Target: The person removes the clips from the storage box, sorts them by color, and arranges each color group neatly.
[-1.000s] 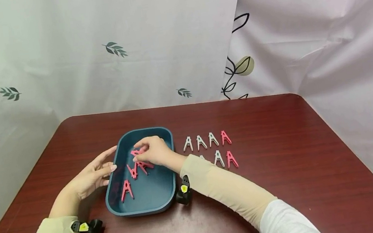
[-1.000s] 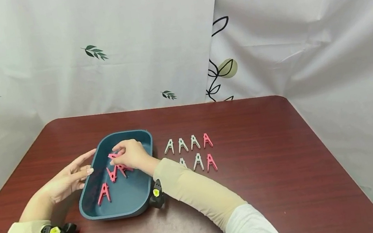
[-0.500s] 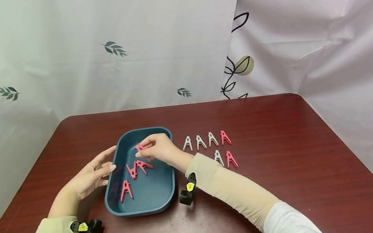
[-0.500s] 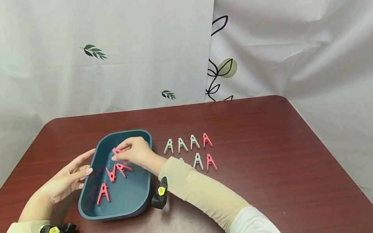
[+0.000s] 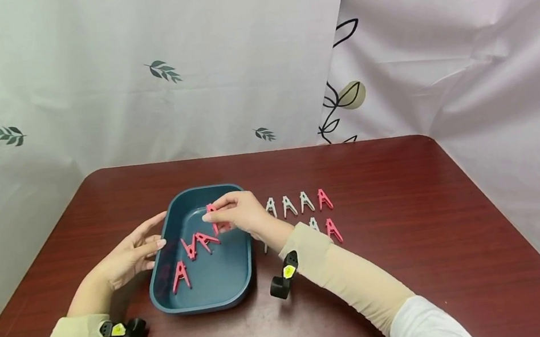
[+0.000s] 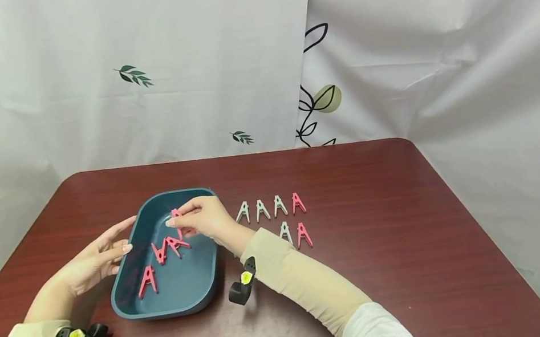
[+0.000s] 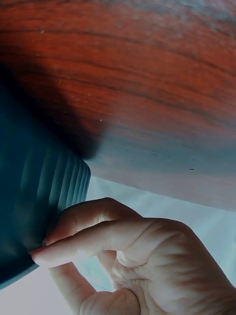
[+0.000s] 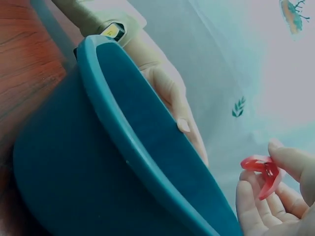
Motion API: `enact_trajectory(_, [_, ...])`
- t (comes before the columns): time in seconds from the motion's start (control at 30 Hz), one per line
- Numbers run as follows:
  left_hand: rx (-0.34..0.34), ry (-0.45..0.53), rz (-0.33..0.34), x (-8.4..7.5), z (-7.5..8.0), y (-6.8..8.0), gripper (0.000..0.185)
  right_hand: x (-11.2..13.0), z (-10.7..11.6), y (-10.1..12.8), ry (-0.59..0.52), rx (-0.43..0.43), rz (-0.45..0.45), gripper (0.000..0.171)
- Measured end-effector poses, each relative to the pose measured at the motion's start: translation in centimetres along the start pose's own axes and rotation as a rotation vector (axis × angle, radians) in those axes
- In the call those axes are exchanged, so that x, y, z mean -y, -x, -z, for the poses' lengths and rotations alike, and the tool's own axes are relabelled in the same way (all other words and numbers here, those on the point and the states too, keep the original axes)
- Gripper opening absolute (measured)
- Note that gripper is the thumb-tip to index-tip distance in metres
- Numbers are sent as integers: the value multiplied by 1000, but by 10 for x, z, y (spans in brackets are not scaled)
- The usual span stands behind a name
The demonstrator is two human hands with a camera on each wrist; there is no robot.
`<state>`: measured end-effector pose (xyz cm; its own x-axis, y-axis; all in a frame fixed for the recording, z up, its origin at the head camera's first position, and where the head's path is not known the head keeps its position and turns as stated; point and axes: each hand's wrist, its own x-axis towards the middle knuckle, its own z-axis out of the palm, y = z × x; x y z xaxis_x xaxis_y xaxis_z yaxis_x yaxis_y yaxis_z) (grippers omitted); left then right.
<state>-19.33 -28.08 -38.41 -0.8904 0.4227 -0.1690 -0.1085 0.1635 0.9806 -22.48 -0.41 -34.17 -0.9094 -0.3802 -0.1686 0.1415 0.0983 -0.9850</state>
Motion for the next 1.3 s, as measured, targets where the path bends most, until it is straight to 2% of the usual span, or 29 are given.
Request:
enact_trajectory(0.27, [-1,-1,-12,1,1,2,64,-5,4,4,-75,-47,0,25])
enact_trajectory(0.47, [4,20,-23,2,1,3,63,-4,9,15,-87,-35,18,27])
enact_trajectory(0.87, [-1,-19,-6,2,3,2,65,-8,35,24,-142,-75,93,25])
enact_trajectory(1.3, [14,-19,-11,3,3,1,65,-10,66,33,-24,-163,131,26])
